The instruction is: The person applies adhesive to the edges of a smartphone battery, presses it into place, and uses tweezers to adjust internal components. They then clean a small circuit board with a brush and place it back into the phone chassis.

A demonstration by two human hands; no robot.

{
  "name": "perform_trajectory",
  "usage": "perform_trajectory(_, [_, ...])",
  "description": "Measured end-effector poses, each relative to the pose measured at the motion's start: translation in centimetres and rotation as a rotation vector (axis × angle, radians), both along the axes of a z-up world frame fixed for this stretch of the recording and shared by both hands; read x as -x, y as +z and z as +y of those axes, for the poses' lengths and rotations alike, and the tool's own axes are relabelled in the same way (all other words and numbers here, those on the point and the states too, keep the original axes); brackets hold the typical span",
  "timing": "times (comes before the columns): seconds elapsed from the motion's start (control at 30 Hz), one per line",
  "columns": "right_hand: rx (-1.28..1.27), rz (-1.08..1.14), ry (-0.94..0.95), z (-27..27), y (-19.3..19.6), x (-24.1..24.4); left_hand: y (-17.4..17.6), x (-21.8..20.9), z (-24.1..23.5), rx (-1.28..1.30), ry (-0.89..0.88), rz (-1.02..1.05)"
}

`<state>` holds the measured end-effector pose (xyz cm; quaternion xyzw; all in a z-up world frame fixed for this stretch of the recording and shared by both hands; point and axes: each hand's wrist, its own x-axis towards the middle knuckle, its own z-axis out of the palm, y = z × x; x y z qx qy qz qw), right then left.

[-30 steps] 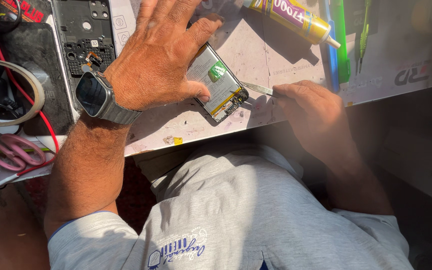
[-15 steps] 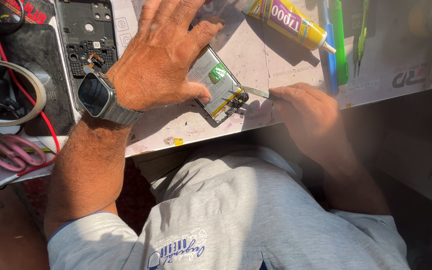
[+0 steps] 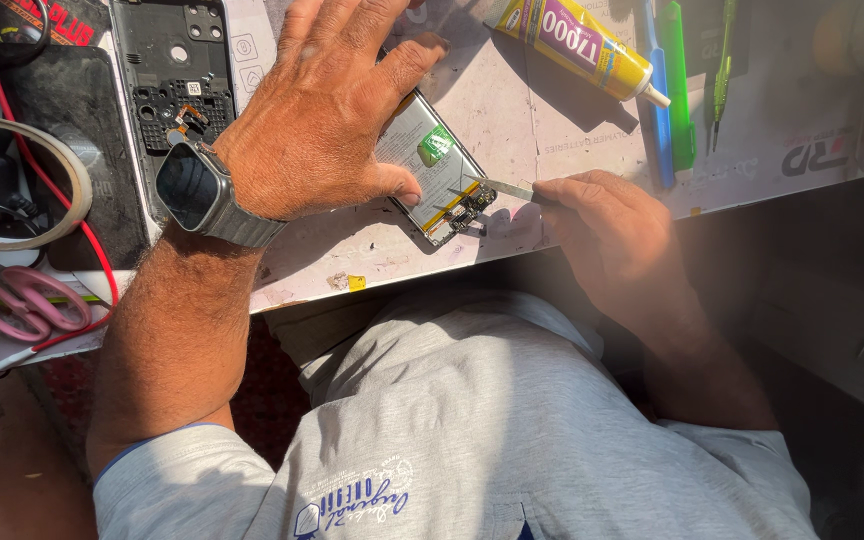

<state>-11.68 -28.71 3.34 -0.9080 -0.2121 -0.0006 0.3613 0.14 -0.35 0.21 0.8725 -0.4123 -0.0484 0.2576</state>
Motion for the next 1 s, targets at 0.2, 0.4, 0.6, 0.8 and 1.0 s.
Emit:
perform_trajectory(0.2, [0.074, -0.094, -0.018, -0.8, -0.3, 0.6, -0.1, 0.0, 0.1, -0.013, -0.007, -0.023])
perform_trajectory(0.4, [0.293, -0.157, -0.276, -1.5, -0.6, 0.9, -0.4, 0.1, 0.0, -0.004, 0.003, -0.023])
perform_trajectory(0.6, [0.382, -0.375, -0.259, -1.1, -0.8, 0.0, 0.0, -0.2, 0.3, 0.038, -0.040, -0.056])
perform_trajectory(0.8, [0.431, -0.418, -0.195, -1.4, -0.3, -5.8, 0.7, -0.3, -0.9, 0.160, -0.047, -0.195])
perform_trajectory(1.0, [0.464, -0.334, -0.229, -0.5, 0.3, -8.6, 1.2, -0.2, -0.9, 0.377, 0.029, -0.271])
